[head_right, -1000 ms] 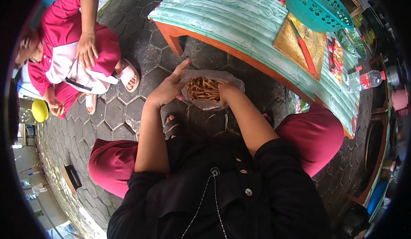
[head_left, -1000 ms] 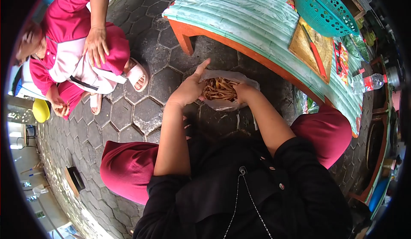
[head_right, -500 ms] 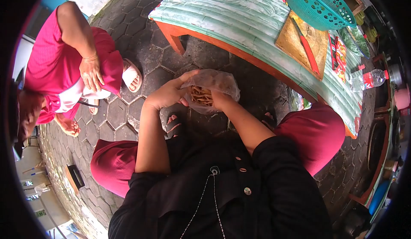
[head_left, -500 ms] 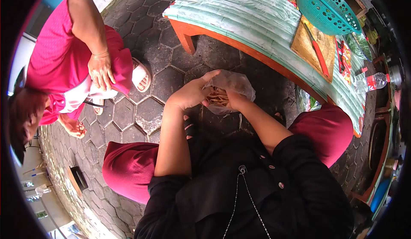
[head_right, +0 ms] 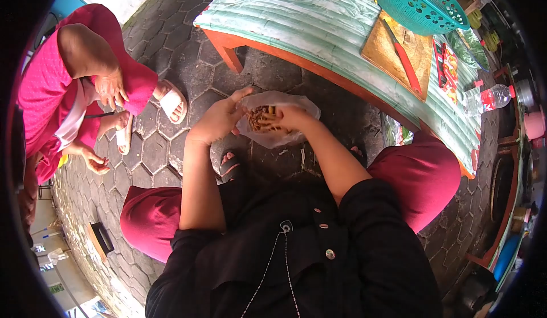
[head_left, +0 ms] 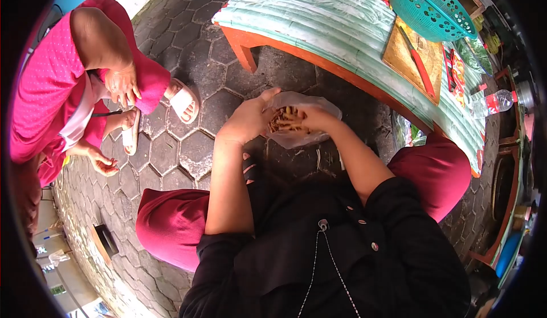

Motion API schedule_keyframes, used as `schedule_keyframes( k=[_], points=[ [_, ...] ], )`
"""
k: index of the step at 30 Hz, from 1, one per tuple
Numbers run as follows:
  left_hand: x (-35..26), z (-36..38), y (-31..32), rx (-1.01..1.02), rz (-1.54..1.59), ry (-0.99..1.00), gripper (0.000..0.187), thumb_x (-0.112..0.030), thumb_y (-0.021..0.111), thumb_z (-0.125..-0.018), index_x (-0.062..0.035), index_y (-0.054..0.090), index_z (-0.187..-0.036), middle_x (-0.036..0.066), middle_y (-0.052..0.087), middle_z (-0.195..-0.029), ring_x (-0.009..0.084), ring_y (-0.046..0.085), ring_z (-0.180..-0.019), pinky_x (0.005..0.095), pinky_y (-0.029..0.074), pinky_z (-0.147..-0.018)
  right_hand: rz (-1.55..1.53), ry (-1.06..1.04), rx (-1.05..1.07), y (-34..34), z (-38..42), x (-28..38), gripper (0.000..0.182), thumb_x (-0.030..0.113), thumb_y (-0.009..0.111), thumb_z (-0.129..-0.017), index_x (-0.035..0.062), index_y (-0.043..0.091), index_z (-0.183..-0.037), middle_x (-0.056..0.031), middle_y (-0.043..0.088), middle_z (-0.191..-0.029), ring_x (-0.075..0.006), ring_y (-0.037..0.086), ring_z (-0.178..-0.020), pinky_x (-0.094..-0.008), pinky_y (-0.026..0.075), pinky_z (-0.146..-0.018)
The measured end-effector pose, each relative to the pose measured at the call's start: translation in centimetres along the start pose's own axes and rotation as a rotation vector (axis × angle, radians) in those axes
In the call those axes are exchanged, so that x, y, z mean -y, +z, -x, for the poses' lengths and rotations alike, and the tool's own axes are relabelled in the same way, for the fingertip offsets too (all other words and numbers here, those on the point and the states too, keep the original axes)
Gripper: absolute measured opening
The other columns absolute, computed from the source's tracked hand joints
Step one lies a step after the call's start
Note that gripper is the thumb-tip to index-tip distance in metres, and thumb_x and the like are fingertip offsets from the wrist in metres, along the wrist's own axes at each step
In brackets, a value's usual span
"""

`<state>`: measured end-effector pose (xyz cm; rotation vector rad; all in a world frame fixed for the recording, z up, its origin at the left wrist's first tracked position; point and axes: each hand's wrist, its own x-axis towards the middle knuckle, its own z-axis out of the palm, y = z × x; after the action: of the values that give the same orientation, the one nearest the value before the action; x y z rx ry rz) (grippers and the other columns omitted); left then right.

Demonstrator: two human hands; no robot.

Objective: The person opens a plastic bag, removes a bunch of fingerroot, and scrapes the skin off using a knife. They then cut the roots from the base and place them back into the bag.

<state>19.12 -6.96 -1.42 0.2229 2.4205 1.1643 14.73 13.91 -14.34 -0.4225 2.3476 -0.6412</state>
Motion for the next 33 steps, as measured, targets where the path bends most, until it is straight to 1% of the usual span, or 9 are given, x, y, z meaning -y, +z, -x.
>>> schedule_keyframes(
  k=[3, 4, 7, 11, 15, 19, 27, 32, 33],
  points=[
    [1.1, -0.6, 1.0, -0.288, -0.313, 0.187, 0.04, -0.008, 0.052, -0.091, -0.0087, 0.05, -0.131, 0.015, 0.059, -0.114, 0.0217, 0.063, -0.084, 0.0325, 0.052, -0.071, -0.525, 0.022, -0.081, -2.8, 0.6, 0.2, 0.023, 0.014, 0.064, -0.082, -0.0013, 0.06, -0.099, -0.0138, 0.064, -0.084, -0.0208, 0.065, -0.066, -0.0347, 0.049, -0.047],
    [0.5, -0.6, 1.2, -0.514, -0.482, 0.362, 0.036, -0.008, 0.054, -0.089, -0.006, 0.054, -0.125, 0.016, 0.059, -0.112, 0.0231, 0.063, -0.084, 0.0337, 0.051, -0.073, -0.525, 0.022, -0.086, -3.0, 0.6, 0.1, 0.023, 0.014, 0.064, -0.082, -0.0013, 0.06, -0.099, -0.0138, 0.064, -0.084, -0.0208, 0.065, -0.066, -0.0347, 0.049, -0.047],
    [-1.4, -0.9, 1.3, -0.59, -0.384, 0.402, 0.03, -0.008, 0.06, -0.085, -0.0018, 0.059, -0.114, 0.017, 0.059, -0.108, 0.0284, 0.063, -0.089, 0.0361, 0.049, -0.08, -0.869, -0.05, -0.133, -3.6, 0.8, -0.2, 0.03, 0.014, 0.066, -0.084, -0.0043, 0.057, -0.106, -0.0137, 0.063, -0.087, -0.0195, 0.062, -0.06, -0.0313, 0.049, -0.044],
    [-1.4, -1.3, 2.5, -0.235, -0.126, 0.34, 0.039, -0.009, 0.066, -0.08, -0.0009, 0.057, -0.117, 0.019, 0.058, -0.115, 0.0359, 0.059, -0.102, 0.0398, 0.046, -0.087, -0.995, -0.052, -0.121, -4.4, 1.3, -0.1, 0.03, 0.014, 0.066, -0.085, -0.0031, 0.057, -0.108, -0.013, 0.062, -0.09, -0.0188, 0.061, -0.059, -0.0305, 0.049, -0.046],
    [0.2, -2.3, 5.2, -0.233, -0.254, 0.281, 0.066, -0.014, 0.07, -0.076, -0.0019, 0.043, -0.135, 0.023, 0.056, -0.123, 0.0377, 0.056, -0.111, 0.0397, 0.045, -0.092, -1.063, -0.072, -0.088, -5.0, 2.3, 0.4, 0.028, 0.015, 0.062, -0.088, -0.0012, 0.056, -0.11, -0.0129, 0.061, -0.095, -0.0199, 0.063, -0.066, -0.0309, 0.051, -0.051],
    [1.6, -3.8, 6.7, -0.272, -0.196, 0.34, 0.061, -0.013, 0.069, -0.078, -0.0017, 0.045, -0.133, 0.022, 0.06, -0.116, 0.0367, 0.058, -0.108, 0.039, 0.046, -0.09, -1.179, -0.094, -0.05, -5.7, 3.3, 1.2, 0.027, 0.012, 0.057, -0.091, -0.0017, 0.053, -0.114, -0.0139, 0.061, -0.098, -0.0205, 0.064, -0.073, -0.0322, 0.053, -0.056],
    [4.3, -5.3, 7.3, -0.234, 0.194, 0.264, 0.037, -0.009, 0.064, -0.082, -0.0028, 0.056, -0.118, 0.018, 0.067, -0.099, 0.0245, 0.065, -0.091, 0.0334, 0.049, -0.079, -0.736, -0.102, -0.265, -6.6, 4.6, 2.7, 0.032, 0.009, 0.055, -0.091, -0.0021, 0.052, -0.12, -0.0142, 0.062, -0.094, -0.023, 0.064, -0.069, -0.033, 0.055, -0.052],
    [6.2, -6.3, 6.9, -0.347, 0.254, 0.224, 0.03, -0.007, 0.062, -0.083, -0.0021, 0.057, -0.112, 0.011, 0.066, -0.093, 0.0167, 0.064, -0.087, 0.0297, 0.049, -0.078, -0.587, -0.167, -0.597, -9.8, 7.6, 3.0, 0.024, 0.01, 0.057, -0.088, -0.0028, 0.059, -0.108, -0.0133, 0.065, -0.087, -0.0203, 0.065, -0.065, -0.0332, 0.053, -0.054],
    [6.5, -6.3, 6.7, -0.356, 0.316, 0.269, 0.028, -0.007, 0.062, -0.083, -0.0019, 0.058, -0.11, 0.009, 0.066, -0.09, 0.0147, 0.062, -0.085, 0.0287, 0.049, -0.077, -0.463, -0.219, -0.829, -10.9, 7.8, 2.6, 0.02, 0.009, 0.058, -0.085, -0.0007, 0.061, -0.103, -0.016, 0.066, -0.086, -0.0277, 0.065, -0.07, -0.0372, 0.053, -0.06]
  ],
)
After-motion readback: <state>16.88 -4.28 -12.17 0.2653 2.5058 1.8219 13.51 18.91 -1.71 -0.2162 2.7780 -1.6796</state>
